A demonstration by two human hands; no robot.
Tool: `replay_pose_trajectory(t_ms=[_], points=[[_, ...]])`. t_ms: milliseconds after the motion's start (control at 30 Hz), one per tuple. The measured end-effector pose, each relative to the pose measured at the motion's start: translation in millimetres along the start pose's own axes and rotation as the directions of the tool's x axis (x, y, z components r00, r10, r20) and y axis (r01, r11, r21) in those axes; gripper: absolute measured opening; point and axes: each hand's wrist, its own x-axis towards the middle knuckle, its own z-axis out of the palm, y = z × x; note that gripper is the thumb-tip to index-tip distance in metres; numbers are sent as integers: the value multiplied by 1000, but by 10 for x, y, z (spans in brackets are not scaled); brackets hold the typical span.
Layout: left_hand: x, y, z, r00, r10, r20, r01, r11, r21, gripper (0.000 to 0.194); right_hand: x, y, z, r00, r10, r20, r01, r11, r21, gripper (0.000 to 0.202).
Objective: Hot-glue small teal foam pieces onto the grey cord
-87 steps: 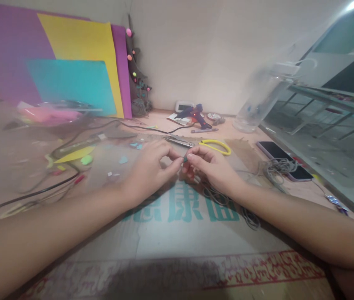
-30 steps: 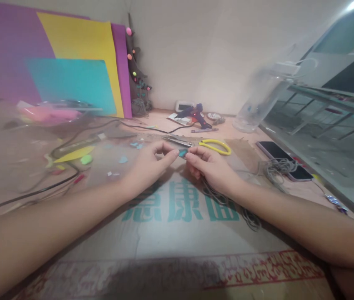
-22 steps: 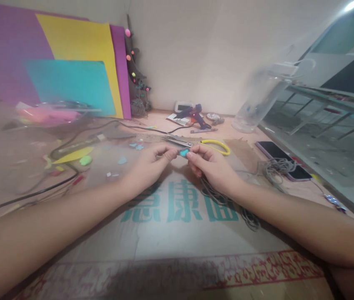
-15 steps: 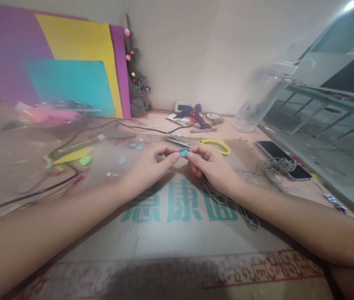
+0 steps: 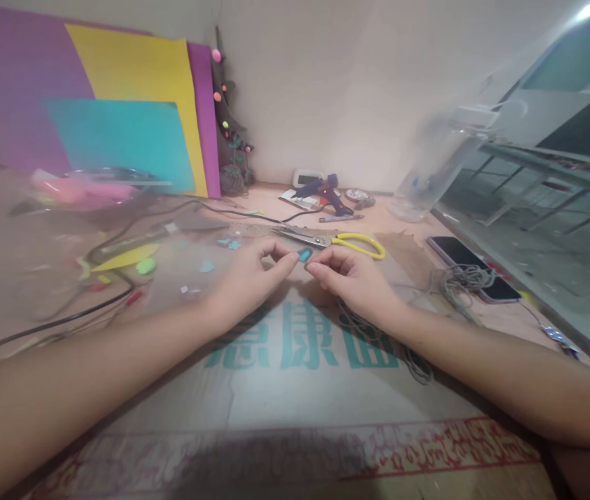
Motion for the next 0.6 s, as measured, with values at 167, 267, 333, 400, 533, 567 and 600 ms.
replay_pose_trajectory(t_ms=[167, 267, 333, 400, 533, 567, 600], points=[[-10, 34, -6, 1000, 11, 8, -11, 1000, 24, 19, -1, -6, -2, 999, 43, -13, -42, 997, 65, 27], [-8, 56, -11, 1000, 3, 20, -3, 1000, 11, 21, 9, 2, -1, 996, 84, 14, -85, 987, 135, 31], [-2, 62, -12, 999, -5, 34, 5, 1000, -4, 22, 12, 3, -2, 993, 112, 39, -117, 977, 177, 32], [7, 49, -9, 998, -5, 56, 6, 1000, -16, 23, 11, 4, -4, 991, 126, 46, -133, 972, 196, 32], [25, -19, 1, 997, 33, 64, -31, 999, -28, 24, 17, 22, -14, 993, 116, 20, -117, 963, 242, 34], [26, -33, 2, 997, 38, 64, -36, 999, -33, 24, 20, 28, -17, 993, 116, 18, -117, 961, 252, 34], [25, -42, 3, 997, 40, 70, -37, 999, -39, 23, 24, 33, -19, 993, 118, 20, -120, 959, 257, 35]])
